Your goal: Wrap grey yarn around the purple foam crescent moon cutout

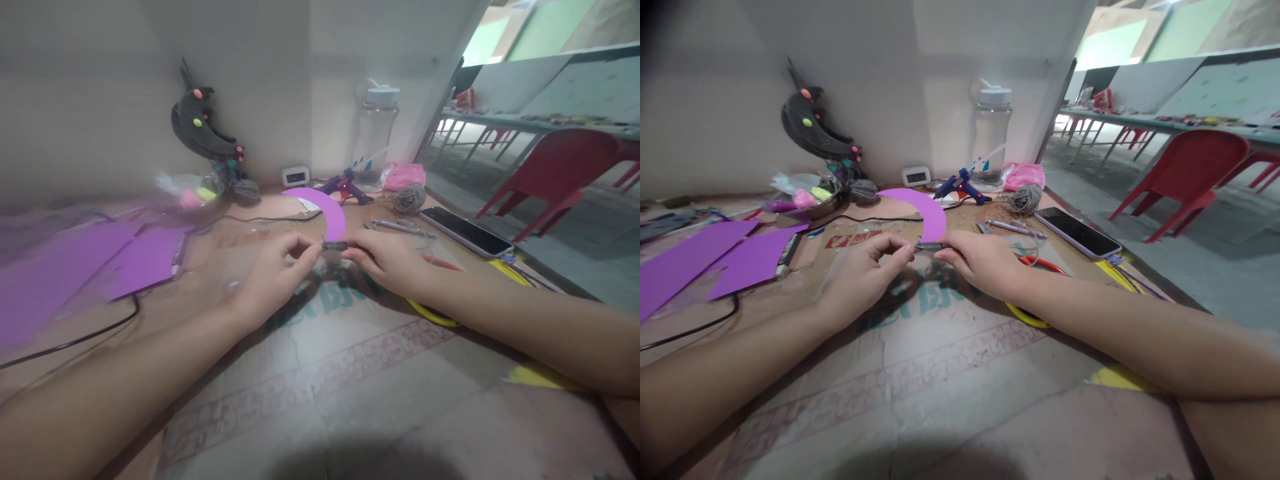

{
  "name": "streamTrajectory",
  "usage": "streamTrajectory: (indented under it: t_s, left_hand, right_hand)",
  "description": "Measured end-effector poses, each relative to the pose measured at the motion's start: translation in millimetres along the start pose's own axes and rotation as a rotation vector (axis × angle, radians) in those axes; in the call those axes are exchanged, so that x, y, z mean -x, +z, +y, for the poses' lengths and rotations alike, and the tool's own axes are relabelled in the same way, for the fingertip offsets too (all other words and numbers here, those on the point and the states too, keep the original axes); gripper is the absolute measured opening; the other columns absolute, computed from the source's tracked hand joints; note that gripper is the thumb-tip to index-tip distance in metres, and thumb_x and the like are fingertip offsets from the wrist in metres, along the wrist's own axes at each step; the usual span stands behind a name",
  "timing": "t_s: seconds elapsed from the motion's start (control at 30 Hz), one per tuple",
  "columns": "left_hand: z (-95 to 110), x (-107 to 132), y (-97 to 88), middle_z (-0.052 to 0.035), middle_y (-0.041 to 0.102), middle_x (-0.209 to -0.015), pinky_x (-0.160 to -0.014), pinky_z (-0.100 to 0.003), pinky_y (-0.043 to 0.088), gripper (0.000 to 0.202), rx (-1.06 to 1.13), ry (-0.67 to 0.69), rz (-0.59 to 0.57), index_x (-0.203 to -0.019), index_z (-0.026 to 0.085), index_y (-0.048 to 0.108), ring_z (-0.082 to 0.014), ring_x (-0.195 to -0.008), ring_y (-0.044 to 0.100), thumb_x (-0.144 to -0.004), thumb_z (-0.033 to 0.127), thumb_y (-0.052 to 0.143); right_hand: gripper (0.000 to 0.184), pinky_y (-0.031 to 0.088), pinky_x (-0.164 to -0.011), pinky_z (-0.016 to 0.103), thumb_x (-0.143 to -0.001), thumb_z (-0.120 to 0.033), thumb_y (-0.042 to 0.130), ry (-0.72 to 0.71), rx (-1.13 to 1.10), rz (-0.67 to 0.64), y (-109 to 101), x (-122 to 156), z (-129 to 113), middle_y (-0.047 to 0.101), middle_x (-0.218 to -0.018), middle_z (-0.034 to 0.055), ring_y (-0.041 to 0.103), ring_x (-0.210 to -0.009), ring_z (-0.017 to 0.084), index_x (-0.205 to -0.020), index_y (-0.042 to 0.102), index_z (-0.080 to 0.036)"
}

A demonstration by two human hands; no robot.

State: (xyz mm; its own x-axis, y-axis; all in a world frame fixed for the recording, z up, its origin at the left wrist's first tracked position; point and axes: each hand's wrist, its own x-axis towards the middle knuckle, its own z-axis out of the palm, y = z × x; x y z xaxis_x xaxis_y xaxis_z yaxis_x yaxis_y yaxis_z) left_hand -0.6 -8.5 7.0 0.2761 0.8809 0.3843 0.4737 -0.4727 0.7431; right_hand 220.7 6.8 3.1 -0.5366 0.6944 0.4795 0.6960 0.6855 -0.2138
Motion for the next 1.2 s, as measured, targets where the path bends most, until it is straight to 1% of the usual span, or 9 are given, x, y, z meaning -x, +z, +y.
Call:
streamTrajectory:
  t_s: [0.13, 0.37, 0.5, 0.67, 0.97, 1.07, 1.2]
  left_hand:
    - [-1.5, -0.6, 0.0, -0.0009, 0.067, -0.079, -0.066, -0.026, 0.047, 0.024, 0.018, -0.008, -0.001, -0.082, 0.019, 0.063, -0.0156, -0.073, 0.062, -0.092, 0.039, 0.053]
    - [-1.9, -0.4, 0.7, -0.0015, 0.068, -0.081, -0.069, -0.027, 0.047, 0.024, 0.009, 0.005, 0.011, -0.083, 0.019, 0.063, -0.0159, -0.074, 0.061, -0.092, 0.038, 0.053]
    - [-1.1, 0.2, 0.6, -0.0013, 0.068, -0.080, -0.068, -0.026, 0.047, 0.023, 0.014, 0.006, 0.004, -0.082, 0.019, 0.063, -0.0154, -0.073, 0.061, -0.092, 0.037, 0.053]
    - [-1.0, 0.9, 0.3, -0.0009, 0.067, -0.081, -0.069, -0.026, 0.047, 0.022, 0.001, 0.025, 0.009, -0.083, 0.020, 0.063, -0.0154, -0.075, 0.060, -0.092, 0.037, 0.053]
    - [-0.3, 2.8, -0.7, -0.0013, 0.067, -0.081, -0.070, -0.026, 0.047, 0.022, -0.043, 0.039, 0.021, -0.083, 0.020, 0.064, -0.0156, -0.075, 0.060, -0.092, 0.037, 0.053]
    - [-1.3, 2.4, -0.5, -0.0010, 0.067, -0.081, -0.069, -0.025, 0.047, 0.023, -0.009, 0.028, 0.008, -0.084, 0.020, 0.064, -0.0151, -0.074, 0.059, -0.093, 0.038, 0.053]
    - [-2.1, 1.4, 0.7, -0.0009, 0.066, -0.080, -0.067, -0.025, 0.046, 0.025, 0.038, -0.003, 0.010, -0.083, 0.020, 0.062, -0.0149, -0.075, 0.059, -0.093, 0.040, 0.052]
  right_hand:
    - [0.034, 0.035, -0.063, 0.025, -0.099, -0.036, 0.042, -0.019, 0.010, 0.017, 0.5, 0.4, 0.2, 0.071, -0.089, 0.0071, 0.060, -0.073, 0.017, -0.107, 0.067, -0.016]
    - [0.034, 0.036, -0.065, 0.026, -0.100, -0.037, 0.041, 0.006, 0.022, 0.014, 1.2, 0.6, 1.4, 0.071, -0.091, 0.0080, 0.062, -0.076, 0.018, -0.109, 0.067, -0.015]
    - [0.034, 0.037, -0.066, 0.026, -0.100, -0.036, 0.042, 0.004, 0.015, 0.011, 0.9, 0.5, 1.2, 0.071, -0.092, 0.0079, 0.062, -0.077, 0.019, -0.111, 0.066, -0.016]
    - [0.034, 0.037, -0.065, 0.027, -0.099, -0.037, 0.041, 0.005, 0.021, 0.002, 0.0, -0.4, 0.3, 0.071, -0.093, 0.0083, 0.062, -0.077, 0.019, -0.109, 0.067, -0.016]
    - [0.033, 0.040, -0.070, 0.026, -0.099, -0.036, 0.043, -0.012, -0.051, -0.003, 0.6, -0.1, 2.1, 0.072, -0.095, 0.0068, 0.063, -0.081, 0.018, -0.115, 0.066, -0.019]
    - [0.034, 0.039, -0.069, 0.026, -0.099, -0.037, 0.042, -0.004, -0.060, 0.001, 0.3, 0.1, 1.9, 0.071, -0.093, 0.0065, 0.062, -0.080, 0.018, -0.114, 0.067, -0.019]
    - [0.034, 0.038, -0.066, 0.025, -0.100, -0.038, 0.042, -0.006, -0.081, 0.024, 0.6, 0.4, 1.5, 0.070, -0.090, 0.0066, 0.061, -0.077, 0.017, -0.108, 0.067, -0.017]
